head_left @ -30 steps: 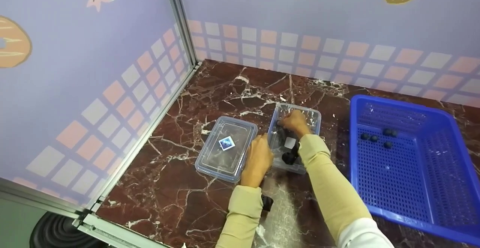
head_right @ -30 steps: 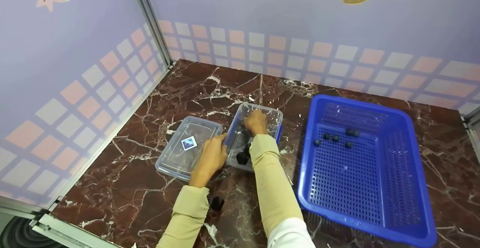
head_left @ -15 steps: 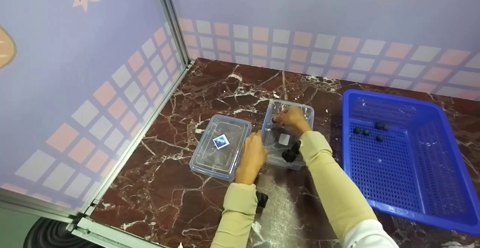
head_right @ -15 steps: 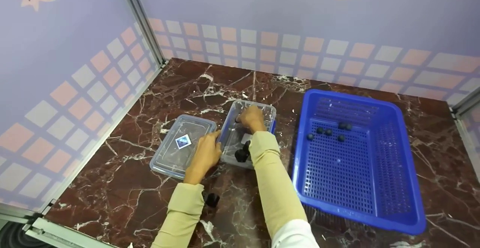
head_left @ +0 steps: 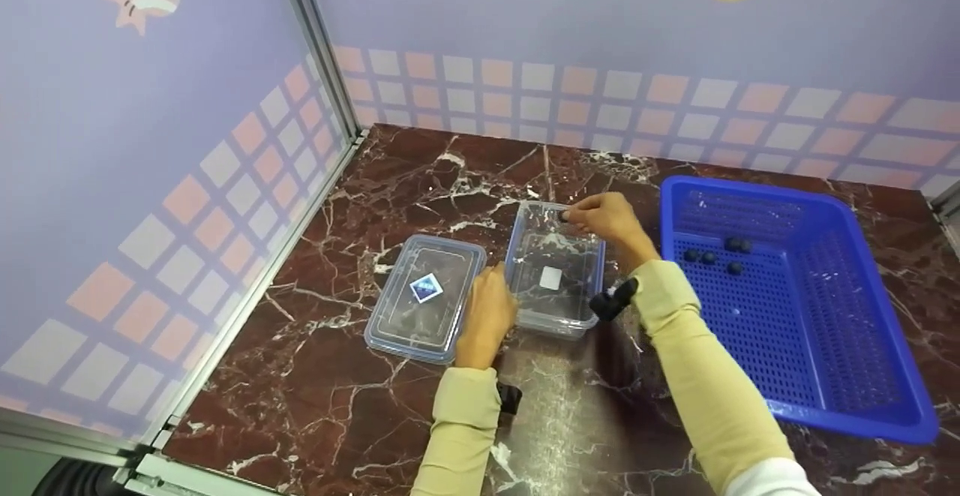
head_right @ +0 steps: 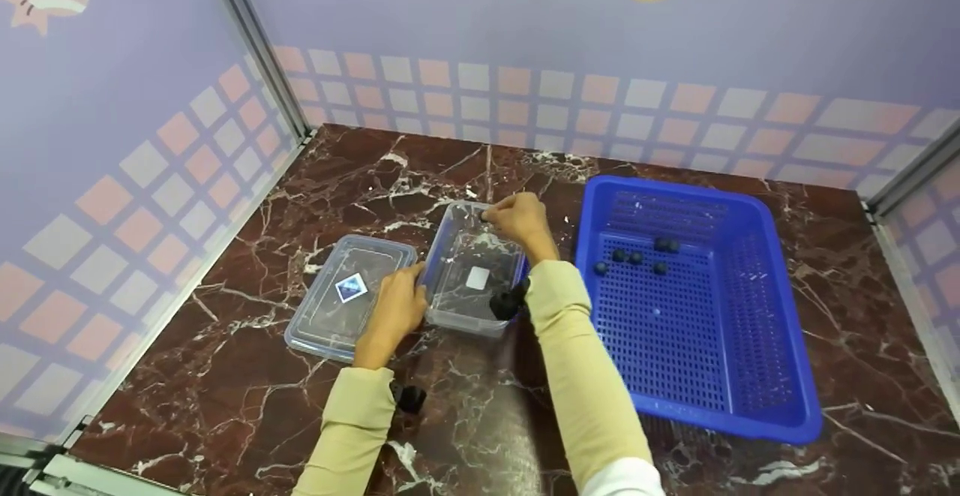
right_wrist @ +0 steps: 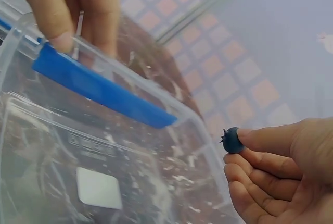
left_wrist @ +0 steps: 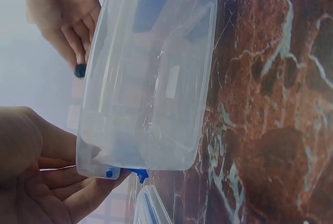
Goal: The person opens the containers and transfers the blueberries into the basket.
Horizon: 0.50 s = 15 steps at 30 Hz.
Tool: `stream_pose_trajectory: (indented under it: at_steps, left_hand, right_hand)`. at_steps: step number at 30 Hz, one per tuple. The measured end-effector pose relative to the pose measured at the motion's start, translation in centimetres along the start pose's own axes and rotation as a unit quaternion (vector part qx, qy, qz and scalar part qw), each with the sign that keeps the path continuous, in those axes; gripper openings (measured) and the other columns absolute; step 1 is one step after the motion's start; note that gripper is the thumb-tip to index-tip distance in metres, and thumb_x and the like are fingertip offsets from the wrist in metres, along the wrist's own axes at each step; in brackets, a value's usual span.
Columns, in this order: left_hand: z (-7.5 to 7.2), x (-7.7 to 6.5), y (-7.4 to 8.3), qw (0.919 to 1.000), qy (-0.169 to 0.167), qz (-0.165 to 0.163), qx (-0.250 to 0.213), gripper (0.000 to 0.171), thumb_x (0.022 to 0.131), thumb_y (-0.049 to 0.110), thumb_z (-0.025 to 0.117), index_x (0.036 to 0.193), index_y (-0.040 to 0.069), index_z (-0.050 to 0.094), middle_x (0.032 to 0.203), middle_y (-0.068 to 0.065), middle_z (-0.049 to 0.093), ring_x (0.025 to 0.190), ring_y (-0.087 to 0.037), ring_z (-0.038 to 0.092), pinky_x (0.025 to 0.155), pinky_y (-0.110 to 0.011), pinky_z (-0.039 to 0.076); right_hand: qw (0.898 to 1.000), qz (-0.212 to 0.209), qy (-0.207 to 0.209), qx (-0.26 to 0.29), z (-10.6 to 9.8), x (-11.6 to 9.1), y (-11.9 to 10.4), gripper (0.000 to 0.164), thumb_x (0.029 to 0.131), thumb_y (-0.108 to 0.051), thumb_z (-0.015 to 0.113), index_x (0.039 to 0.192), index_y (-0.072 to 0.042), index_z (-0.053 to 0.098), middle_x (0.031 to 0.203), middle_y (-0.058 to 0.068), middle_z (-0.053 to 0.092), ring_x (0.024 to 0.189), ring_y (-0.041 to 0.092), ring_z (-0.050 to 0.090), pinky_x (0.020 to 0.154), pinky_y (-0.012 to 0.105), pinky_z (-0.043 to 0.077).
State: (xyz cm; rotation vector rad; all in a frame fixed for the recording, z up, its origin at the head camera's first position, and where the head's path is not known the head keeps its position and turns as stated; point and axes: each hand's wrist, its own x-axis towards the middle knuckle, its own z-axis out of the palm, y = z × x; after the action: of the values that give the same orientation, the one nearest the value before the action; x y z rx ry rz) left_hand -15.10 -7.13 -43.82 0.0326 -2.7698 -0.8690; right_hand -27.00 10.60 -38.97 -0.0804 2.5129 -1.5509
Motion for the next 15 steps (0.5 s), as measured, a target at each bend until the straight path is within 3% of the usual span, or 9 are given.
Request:
stream_pose_trajectory:
  at_steps: [5, 11, 15]
  left_hand:
    - [0.1, 0.0, 0.0, 1.0000, 0.004, 0.002, 0.006, 0.040, 0.074, -0.006, 0.063, 0.114, -0.007, 0.059, 0.098, -0.020, 0.063, 0.094, -0.035, 0.062, 0.084, -0.040, 0.049]
    - [0.1, 0.0, 0.0, 1.0000, 0.002, -0.002, 0.003, 0.038, 0.078, -0.008, 0.056, 0.116, -0.007, 0.058, 0.101, -0.021, 0.063, 0.096, -0.036, 0.061, 0.083, -0.042, 0.050]
    - [0.2, 0.0, 0.1, 1.0000, 0.005, 0.000, 0.000, 0.037, 0.078, -0.008, 0.056, 0.115, -0.007, 0.059, 0.100, -0.021, 0.063, 0.095, -0.036, 0.061, 0.083, -0.042, 0.050]
  right_hand:
    - [0.999, -0.006, 0.003, 0.034, -1.7, -0.7, 0.3, 0.028, 0.084, -0.009, 0.065, 0.102, 0.012, 0.063, 0.075, 0.009, 0.067, 0.056, 0.004, 0.055, 0.054, 0.015, 0.047]
    - [0.999, 0.018, 0.009, 0.049, -3.0, -1.2, 0.5, 0.029, 0.085, -0.011, 0.064, 0.106, 0.009, 0.063, 0.074, 0.004, 0.066, 0.068, 0.013, 0.062, 0.056, 0.016, 0.049]
    - [0.999, 0.020, 0.020, 0.041, -4.4, -1.4, 0.9, 0.031, 0.086, -0.015, 0.064, 0.109, 0.006, 0.063, 0.082, 0.003, 0.068, 0.073, 0.012, 0.063, 0.063, 0.019, 0.051]
